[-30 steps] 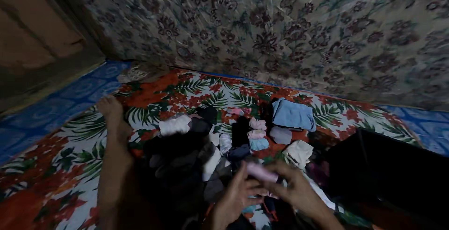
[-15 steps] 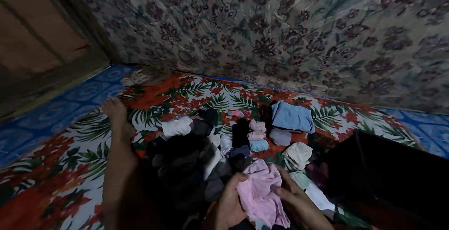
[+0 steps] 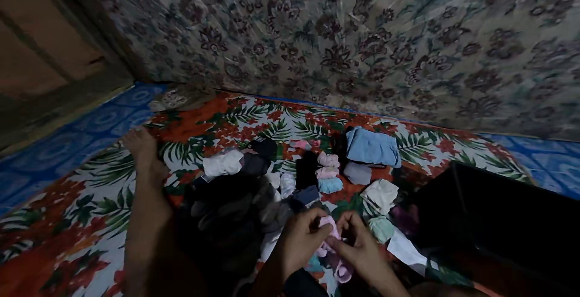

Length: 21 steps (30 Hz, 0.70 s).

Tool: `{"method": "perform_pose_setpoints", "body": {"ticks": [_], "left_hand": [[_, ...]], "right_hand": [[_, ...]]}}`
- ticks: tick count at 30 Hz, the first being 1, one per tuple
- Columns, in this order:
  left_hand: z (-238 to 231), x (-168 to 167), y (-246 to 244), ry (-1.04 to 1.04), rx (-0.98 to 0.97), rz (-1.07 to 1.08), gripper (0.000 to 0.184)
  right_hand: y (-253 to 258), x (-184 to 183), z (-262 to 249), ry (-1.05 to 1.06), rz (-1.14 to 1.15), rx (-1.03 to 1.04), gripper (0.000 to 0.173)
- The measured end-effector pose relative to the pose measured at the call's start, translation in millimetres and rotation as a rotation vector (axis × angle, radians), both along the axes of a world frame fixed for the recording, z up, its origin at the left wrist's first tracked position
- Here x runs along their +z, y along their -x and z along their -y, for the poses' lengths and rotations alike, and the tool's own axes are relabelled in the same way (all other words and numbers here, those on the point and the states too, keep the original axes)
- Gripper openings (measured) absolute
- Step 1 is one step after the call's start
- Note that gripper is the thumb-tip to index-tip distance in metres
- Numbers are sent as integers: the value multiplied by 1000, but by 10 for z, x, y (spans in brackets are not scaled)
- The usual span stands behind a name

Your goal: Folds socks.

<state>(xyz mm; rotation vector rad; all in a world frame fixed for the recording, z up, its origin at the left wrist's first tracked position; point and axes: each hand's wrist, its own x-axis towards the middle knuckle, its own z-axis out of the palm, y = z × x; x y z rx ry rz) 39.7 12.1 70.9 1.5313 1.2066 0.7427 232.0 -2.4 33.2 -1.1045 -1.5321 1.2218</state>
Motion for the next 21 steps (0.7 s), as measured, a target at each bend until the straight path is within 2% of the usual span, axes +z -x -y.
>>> {"method": "perform_pose_setpoints", "body": {"ticks": [3, 4, 6, 7, 8, 9, 10, 12, 13, 14, 17, 19, 21], "left_hand": [[-1, 243, 61, -38, 123, -63, 37], [37, 546, 69, -3, 162, -104, 35], [110, 1682, 0, 304, 203, -246, 29], [110, 2064, -32, 409, 229, -318, 29], [107, 2168, -12, 438, 243, -341, 28], [113, 2045, 60, 391, 240, -318, 25], [123, 1738, 205, 262, 197, -252, 21], [2, 658, 656, -220, -17, -100, 15], [-91, 299, 808, -364, -94, -129, 17], [-133, 172, 903, -418, -156, -252, 19], [-101, 261, 959, -211, -279, -712, 25], [-53, 254, 905, -118, -251, -883, 27], [15, 313, 848, -96, -208, -949, 33]], "right_hand": [[-66, -55, 40, 29, 216, 117, 57], [-109, -81, 43, 21, 280, 138, 53], [-210, -66, 38, -11, 297, 114, 37], [-268, -39, 26, -47, 254, 88, 31], [-324, -6, 6, -89, 178, 71, 28], [-376, 32, -20, -133, 96, 66, 24], [-424, 73, -44, -170, 36, 68, 19], [-529, 121, -102, -236, -6, 95, 14], [-598, 127, -134, -276, 30, 122, 14], [-662, 129, -160, -319, 110, 149, 14], [-738, 200, -172, -410, 439, 210, 18], [-699, 298, -146, -436, 591, 214, 20], [-653, 395, -102, -479, 670, 197, 25]]}}
